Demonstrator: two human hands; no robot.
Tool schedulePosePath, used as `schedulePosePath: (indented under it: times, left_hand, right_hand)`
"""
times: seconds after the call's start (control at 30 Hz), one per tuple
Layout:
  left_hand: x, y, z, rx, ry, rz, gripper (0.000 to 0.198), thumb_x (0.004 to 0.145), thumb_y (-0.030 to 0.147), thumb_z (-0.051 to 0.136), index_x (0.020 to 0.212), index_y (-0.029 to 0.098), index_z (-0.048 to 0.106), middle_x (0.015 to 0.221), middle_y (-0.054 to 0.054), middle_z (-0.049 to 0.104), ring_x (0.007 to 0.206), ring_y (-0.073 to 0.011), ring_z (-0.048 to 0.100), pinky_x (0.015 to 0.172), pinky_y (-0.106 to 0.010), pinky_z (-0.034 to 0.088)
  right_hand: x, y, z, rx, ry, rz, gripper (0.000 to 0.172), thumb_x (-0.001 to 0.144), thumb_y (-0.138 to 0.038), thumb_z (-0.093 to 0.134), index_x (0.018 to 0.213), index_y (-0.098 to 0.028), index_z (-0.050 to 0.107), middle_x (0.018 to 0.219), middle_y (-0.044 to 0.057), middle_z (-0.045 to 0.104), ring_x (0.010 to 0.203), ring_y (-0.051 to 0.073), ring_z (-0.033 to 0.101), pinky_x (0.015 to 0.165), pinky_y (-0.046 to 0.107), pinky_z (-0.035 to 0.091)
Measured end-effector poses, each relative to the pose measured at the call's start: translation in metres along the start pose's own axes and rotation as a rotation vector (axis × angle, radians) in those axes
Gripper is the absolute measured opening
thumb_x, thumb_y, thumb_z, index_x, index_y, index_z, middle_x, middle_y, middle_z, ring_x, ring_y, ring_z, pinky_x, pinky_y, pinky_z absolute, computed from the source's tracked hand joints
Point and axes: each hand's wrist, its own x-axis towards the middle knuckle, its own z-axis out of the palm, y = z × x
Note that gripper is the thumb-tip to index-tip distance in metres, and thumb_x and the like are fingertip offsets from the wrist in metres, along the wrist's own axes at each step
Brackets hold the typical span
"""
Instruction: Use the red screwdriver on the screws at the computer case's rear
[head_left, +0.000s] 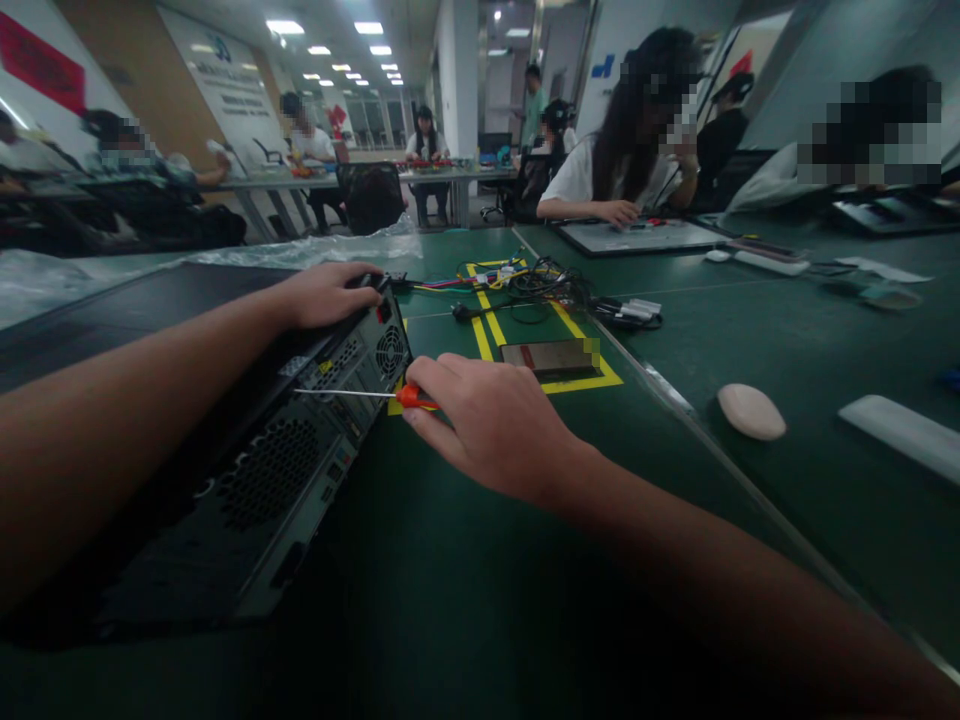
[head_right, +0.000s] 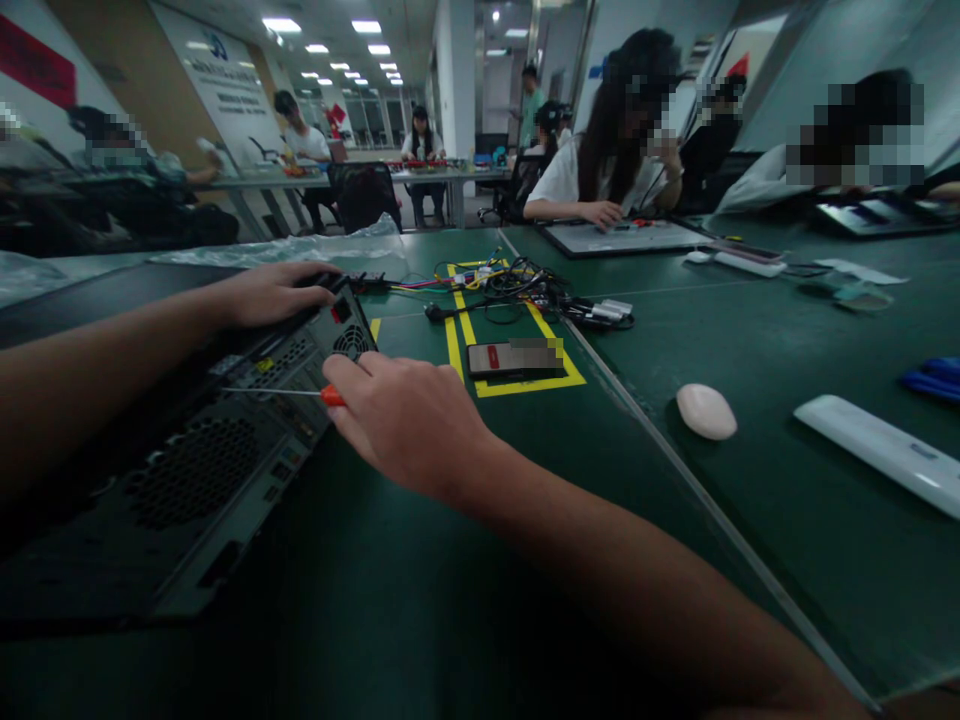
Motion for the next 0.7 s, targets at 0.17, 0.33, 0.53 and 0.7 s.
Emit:
schedulePosePath:
  times: [0.17,0.33,0.53,0.7]
  left_hand:
    - [0.0032,-0.0045,0.0032,-0.005,0.032,0.004,0.087,0.091,0.073,0.065,0.170,0.035,0.075,0.161,-0.008,0.081,0.145,-0.0506,0.073,0.131,-0.060,0.053]
    - [0.0063,-0.0081,0.0070,-0.010,0.046,0.050,0.086,0.092,0.072,0.063,0.168,0.034,0.076,0.164,-0.008,0.079,0.150,-0.0489,0.070,0.134,-0.057,0.050]
    - [0.0049,-0.0059,0.0065,0.005,0.038,0.025,0.088,0.093,0.072,0.061,0.168,0.029,0.075,0.163,-0.011,0.079,0.145,-0.0486,0.073,0.131,-0.057,0.053]
    - [0.0024,-0.0011,0.0040,0.014,0.033,0.018,0.088,0.094,0.070,0.061,0.169,0.028,0.074,0.163,-0.011,0.079,0.145,-0.0475,0.074,0.132,-0.056,0.052]
  right_hand:
    - [-0.0001,-0.0003,-0.0011,0.015,-0.002,0.002,0.028,0.123,-0.037,0.059,0.140,-0.022,0.076,0.120,0.010,0.085,0.099,0.025,0.076,0.070,0.035,0.027]
    - [0.0004,-0.0004,-0.0018,0.014,-0.014,0.005,0.028,0.123,-0.039,0.060,0.139,-0.021,0.076,0.119,0.010,0.084,0.100,0.025,0.076,0.069,0.035,0.027]
    - [-0.0002,0.0001,-0.0011,0.023,0.012,-0.006,0.029,0.124,-0.041,0.058,0.132,-0.021,0.078,0.118,0.010,0.083,0.103,0.025,0.075,0.071,0.035,0.029]
    - [0.0013,-0.0006,0.0019,0.029,0.017,0.005,0.036,0.127,-0.044,0.054,0.128,-0.019,0.081,0.119,0.010,0.083,0.104,0.025,0.075,0.072,0.036,0.031]
